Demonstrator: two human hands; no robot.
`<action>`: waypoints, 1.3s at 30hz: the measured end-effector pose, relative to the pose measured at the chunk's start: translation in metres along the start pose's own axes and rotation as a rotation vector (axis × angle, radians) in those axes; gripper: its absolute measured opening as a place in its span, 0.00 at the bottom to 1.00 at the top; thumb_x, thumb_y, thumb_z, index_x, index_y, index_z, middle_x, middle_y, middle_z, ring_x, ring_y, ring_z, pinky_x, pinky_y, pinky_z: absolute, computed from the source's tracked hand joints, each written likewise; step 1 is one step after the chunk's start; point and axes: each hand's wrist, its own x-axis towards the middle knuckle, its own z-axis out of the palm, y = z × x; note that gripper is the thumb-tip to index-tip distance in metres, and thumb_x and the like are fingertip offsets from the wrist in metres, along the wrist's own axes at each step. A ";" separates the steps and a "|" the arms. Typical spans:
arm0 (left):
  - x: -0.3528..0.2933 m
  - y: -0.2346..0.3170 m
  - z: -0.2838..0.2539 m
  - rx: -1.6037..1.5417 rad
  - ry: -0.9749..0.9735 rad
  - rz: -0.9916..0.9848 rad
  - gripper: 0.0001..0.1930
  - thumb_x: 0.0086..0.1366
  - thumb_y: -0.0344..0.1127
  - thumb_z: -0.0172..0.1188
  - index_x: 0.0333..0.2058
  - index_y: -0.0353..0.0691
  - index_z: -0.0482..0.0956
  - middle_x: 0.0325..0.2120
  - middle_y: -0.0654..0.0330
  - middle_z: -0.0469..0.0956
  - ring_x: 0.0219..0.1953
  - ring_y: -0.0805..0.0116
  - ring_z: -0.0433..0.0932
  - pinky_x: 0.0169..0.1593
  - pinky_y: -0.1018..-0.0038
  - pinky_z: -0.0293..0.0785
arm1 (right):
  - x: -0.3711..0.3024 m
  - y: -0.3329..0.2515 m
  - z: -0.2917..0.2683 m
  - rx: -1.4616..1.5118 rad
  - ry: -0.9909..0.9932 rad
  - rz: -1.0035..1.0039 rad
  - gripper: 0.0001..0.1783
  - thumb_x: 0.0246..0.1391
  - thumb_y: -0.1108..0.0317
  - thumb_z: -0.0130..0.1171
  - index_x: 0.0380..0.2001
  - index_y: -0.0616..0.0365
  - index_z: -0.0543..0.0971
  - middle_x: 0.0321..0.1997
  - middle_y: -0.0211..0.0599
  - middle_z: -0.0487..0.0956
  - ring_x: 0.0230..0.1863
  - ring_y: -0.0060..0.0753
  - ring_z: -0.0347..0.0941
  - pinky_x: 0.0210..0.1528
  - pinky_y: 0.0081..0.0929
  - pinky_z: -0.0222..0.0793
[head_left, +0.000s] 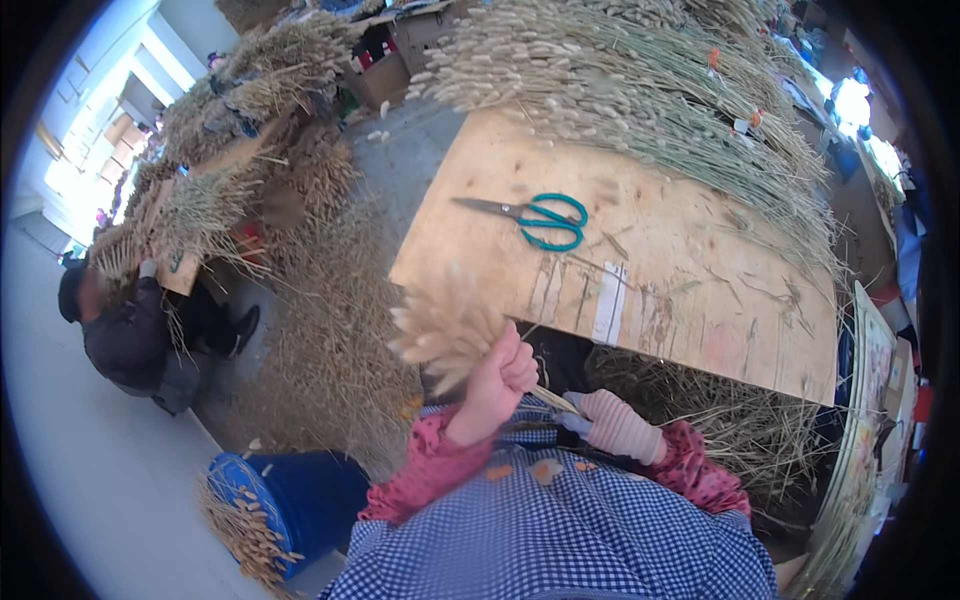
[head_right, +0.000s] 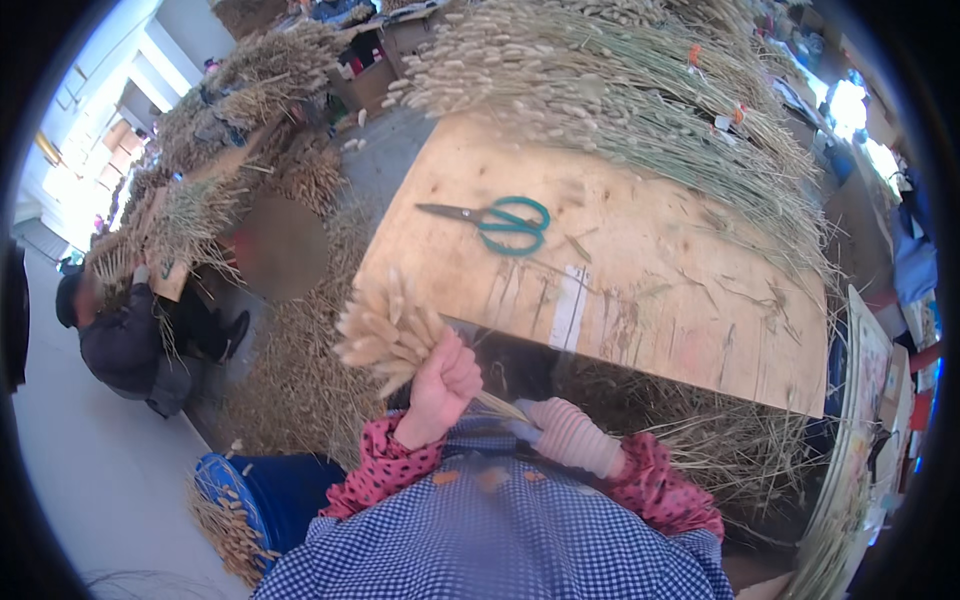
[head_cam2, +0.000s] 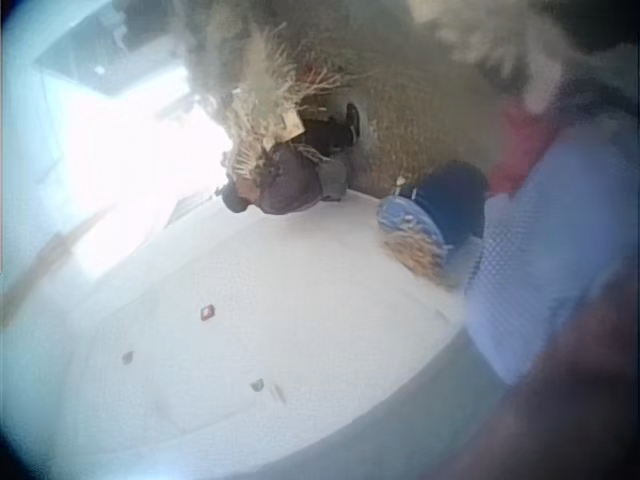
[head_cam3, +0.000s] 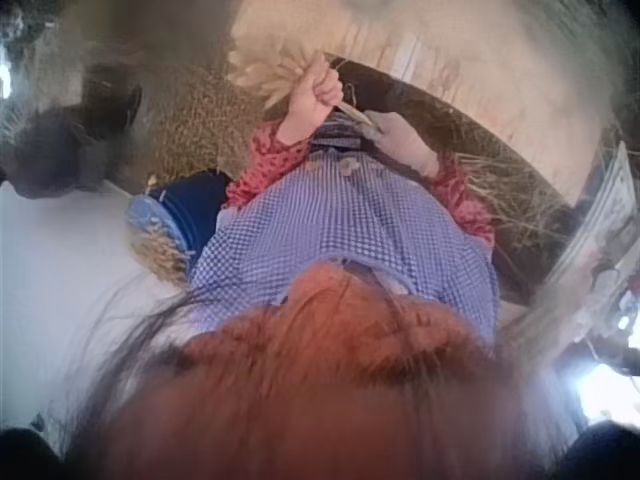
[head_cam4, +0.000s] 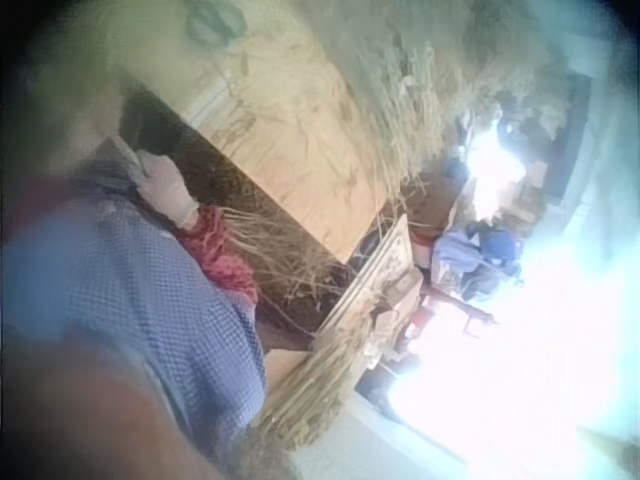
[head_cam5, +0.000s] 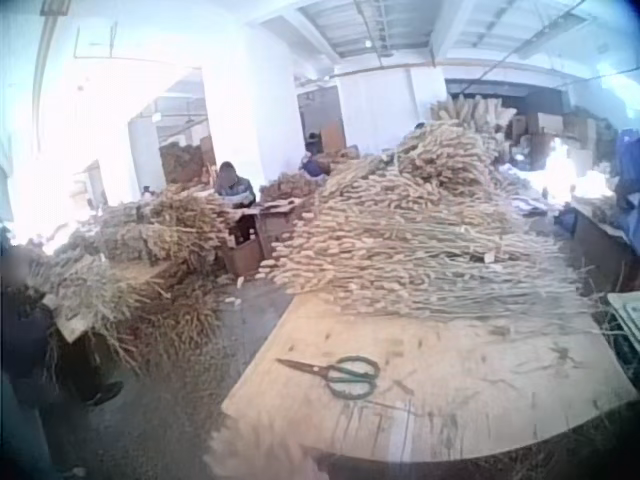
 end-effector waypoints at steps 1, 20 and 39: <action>-0.001 -0.002 0.001 0.043 0.034 0.025 0.24 0.72 0.47 0.42 0.16 0.48 0.55 0.11 0.72 0.49 0.13 0.79 0.46 0.19 0.80 0.45 | 0.000 0.004 0.005 0.016 0.019 0.003 0.18 0.57 0.54 0.52 0.34 0.61 0.74 0.26 0.56 0.75 0.32 0.59 0.72 0.33 0.44 0.68; -0.007 0.014 0.004 0.060 0.197 0.319 0.14 0.69 0.46 0.49 0.36 0.40 0.72 0.17 0.69 0.59 0.24 0.75 0.62 0.39 0.74 0.65 | 0.032 -0.017 0.030 -0.605 0.383 0.007 0.16 0.58 0.54 0.49 0.32 0.59 0.69 0.21 0.43 0.74 0.20 0.46 0.74 0.21 0.41 0.67; -0.016 0.041 -0.033 0.061 0.088 0.307 0.14 0.70 0.41 0.47 0.31 0.37 0.70 0.13 0.74 0.48 0.15 0.81 0.47 0.23 0.81 0.49 | 0.072 -0.002 0.051 -0.467 0.347 -0.046 0.15 0.54 0.55 0.56 0.31 0.57 0.70 0.16 0.47 0.73 0.20 0.52 0.72 0.21 0.44 0.65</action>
